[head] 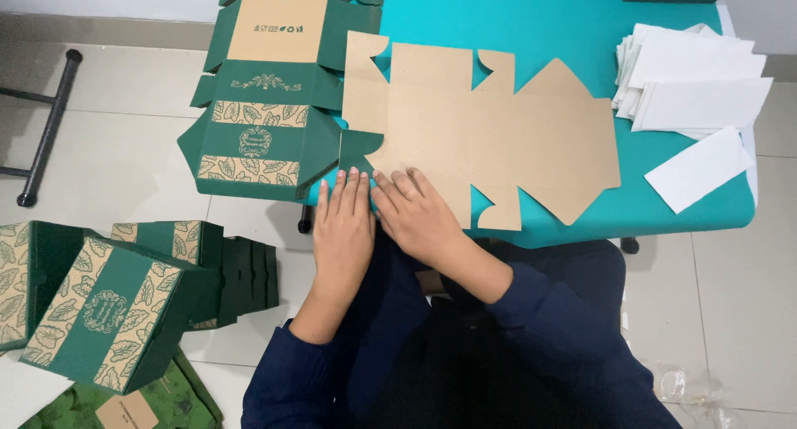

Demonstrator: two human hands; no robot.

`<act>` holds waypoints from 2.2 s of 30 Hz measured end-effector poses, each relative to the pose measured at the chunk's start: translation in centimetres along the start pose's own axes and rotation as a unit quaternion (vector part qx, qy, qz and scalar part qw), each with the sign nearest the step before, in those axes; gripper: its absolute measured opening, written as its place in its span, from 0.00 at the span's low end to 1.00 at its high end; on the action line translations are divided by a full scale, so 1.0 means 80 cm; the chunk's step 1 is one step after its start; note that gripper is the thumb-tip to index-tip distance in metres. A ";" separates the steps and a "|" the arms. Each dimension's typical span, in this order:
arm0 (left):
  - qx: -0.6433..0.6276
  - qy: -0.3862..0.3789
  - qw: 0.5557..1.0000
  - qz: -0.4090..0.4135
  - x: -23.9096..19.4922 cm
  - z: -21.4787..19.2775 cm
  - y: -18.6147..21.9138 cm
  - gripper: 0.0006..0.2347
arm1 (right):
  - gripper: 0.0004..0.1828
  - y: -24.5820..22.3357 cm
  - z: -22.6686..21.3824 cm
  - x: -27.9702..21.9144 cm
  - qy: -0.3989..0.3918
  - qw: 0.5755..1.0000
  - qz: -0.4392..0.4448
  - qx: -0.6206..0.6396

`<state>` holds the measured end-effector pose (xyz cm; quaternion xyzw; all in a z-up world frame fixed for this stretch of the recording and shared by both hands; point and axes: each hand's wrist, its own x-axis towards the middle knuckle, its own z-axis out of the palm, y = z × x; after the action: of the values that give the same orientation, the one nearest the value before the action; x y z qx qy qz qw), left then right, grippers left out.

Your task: Folding and assembling cardboard boxes from flat templates and placing paper liners inside.

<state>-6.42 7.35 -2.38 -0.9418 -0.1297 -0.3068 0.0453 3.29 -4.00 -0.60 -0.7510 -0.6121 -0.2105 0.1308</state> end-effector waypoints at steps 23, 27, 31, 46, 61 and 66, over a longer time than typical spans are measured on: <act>-0.005 -0.086 0.996 0.011 0.010 -0.009 0.000 0.20 | 0.39 0.055 -0.025 -0.023 0.052 0.964 0.234 -0.113; 0.004 -0.093 0.996 0.011 0.008 -0.004 0.003 0.24 | 0.25 0.053 -0.002 -0.026 0.049 0.970 0.219 -0.093; 0.032 -0.101 0.994 0.016 0.010 0.009 0.008 0.22 | 0.09 0.042 -0.001 -0.020 0.050 0.987 0.144 -0.057; 0.066 -0.192 0.979 0.001 0.011 0.012 0.022 0.25 | 0.15 0.031 -0.041 -0.061 -0.037 0.980 0.183 -0.076; -0.052 -0.167 0.983 -0.048 0.018 -0.043 0.018 0.23 | 0.34 0.044 -0.076 -0.080 -0.190 0.964 0.176 0.061; -0.162 -0.158 0.972 0.066 0.036 -0.033 0.069 0.32 | 0.33 0.052 -0.071 -0.089 -0.197 0.967 0.153 0.059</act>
<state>-4.13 2.23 1.40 -0.9797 -0.0212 -0.1669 -0.1090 5.28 -13.64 1.26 -0.8533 -0.5149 0.0004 0.0823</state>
